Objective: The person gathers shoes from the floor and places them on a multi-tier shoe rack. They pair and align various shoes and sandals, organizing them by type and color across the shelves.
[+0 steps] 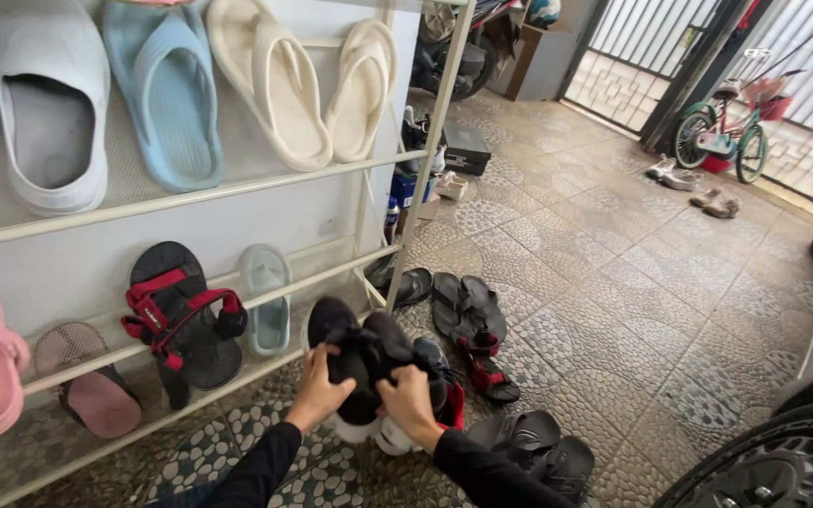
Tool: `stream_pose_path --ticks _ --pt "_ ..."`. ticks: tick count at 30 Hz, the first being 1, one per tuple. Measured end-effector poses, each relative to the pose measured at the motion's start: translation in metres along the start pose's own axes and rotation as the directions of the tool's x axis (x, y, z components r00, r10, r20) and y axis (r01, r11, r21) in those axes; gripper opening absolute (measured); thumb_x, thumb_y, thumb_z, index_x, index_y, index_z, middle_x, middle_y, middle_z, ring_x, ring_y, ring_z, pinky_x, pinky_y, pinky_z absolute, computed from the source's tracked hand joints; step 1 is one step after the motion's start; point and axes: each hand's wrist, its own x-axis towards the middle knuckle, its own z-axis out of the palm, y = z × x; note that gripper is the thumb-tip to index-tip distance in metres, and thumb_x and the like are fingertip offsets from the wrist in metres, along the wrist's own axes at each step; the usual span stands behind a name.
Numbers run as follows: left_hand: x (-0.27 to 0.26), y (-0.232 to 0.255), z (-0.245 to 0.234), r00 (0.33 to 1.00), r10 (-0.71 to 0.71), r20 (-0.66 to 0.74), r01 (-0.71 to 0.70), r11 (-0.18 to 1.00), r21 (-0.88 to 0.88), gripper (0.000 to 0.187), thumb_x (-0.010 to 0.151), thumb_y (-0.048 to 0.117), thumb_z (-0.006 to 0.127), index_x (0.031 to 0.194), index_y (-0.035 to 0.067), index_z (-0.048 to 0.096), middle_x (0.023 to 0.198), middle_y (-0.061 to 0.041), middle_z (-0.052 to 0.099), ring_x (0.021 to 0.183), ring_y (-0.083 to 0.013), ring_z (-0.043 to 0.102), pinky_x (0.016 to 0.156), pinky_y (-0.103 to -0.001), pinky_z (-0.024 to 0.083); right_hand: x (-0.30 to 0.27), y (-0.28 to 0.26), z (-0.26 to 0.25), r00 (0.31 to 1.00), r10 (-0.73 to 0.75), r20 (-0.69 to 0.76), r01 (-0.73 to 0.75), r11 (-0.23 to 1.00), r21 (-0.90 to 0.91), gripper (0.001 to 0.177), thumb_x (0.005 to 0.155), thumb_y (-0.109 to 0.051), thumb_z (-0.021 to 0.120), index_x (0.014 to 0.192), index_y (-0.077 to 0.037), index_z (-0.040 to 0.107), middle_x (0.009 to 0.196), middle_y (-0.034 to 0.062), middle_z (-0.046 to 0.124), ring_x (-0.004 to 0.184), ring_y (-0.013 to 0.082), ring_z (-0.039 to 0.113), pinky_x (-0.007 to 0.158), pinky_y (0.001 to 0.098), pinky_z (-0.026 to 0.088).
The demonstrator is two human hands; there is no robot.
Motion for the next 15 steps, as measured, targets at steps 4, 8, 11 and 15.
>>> stream_pose_path --ticks 4,8,11,15 --pt "0.017 -0.068 -0.005 0.996 -0.091 0.024 0.092 0.996 -0.023 0.057 0.098 0.028 0.059 0.149 0.02 0.036 0.156 -0.001 0.028 0.143 -0.0253 0.04 0.111 -0.052 0.042 -0.007 0.052 0.07 0.97 0.229 0.077 -0.23 0.973 0.003 0.029 0.077 -0.009 0.066 0.051 -0.009 0.053 0.047 0.0084 0.063 0.043 0.0217 0.072 0.033 0.0322 0.05" --pt "0.042 -0.131 -0.006 0.968 -0.247 0.031 0.247 0.969 0.008 0.08 0.103 0.029 0.053 0.165 0.024 0.002 0.171 0.001 0.005 0.158 -0.0246 0.013 0.127 -0.051 0.03 -0.017 0.082 0.129 0.965 0.256 0.056 -0.24 0.948 -0.208 0.031 0.078 -0.02 0.059 0.055 -0.01 0.042 0.053 0.0098 0.061 0.053 0.0273 0.068 0.055 0.0406 0.049" --pt "0.049 -0.15 -0.011 0.975 -0.216 -0.056 0.215 0.976 -0.03 0.074 0.101 0.018 0.049 0.165 0.027 0.013 0.148 -0.009 0.04 0.109 -0.0284 0.038 0.093 -0.046 0.037 -0.02 0.099 0.172 0.971 0.24 0.002 -0.232 0.94 -0.25 0.03 0.082 -0.024 0.057 0.062 -0.006 0.045 0.067 0.0184 0.061 0.071 0.0411 0.062 0.072 0.0487 0.045" --pt "0.065 -0.165 -0.033 0.973 -0.229 -0.028 0.228 0.973 -0.027 0.071 0.101 0.01 0.046 0.162 0.035 0.02 0.12 -0.017 0.061 0.073 -0.0325 0.053 0.069 -0.045 0.034 -0.029 0.075 0.195 0.91 0.407 0.081 -0.371 0.886 -0.279 0.043 0.107 -0.026 0.049 0.078 -0.016 0.018 0.077 0.0046 0.023 0.07 0.0202 0.023 0.078 0.0416 0.017"
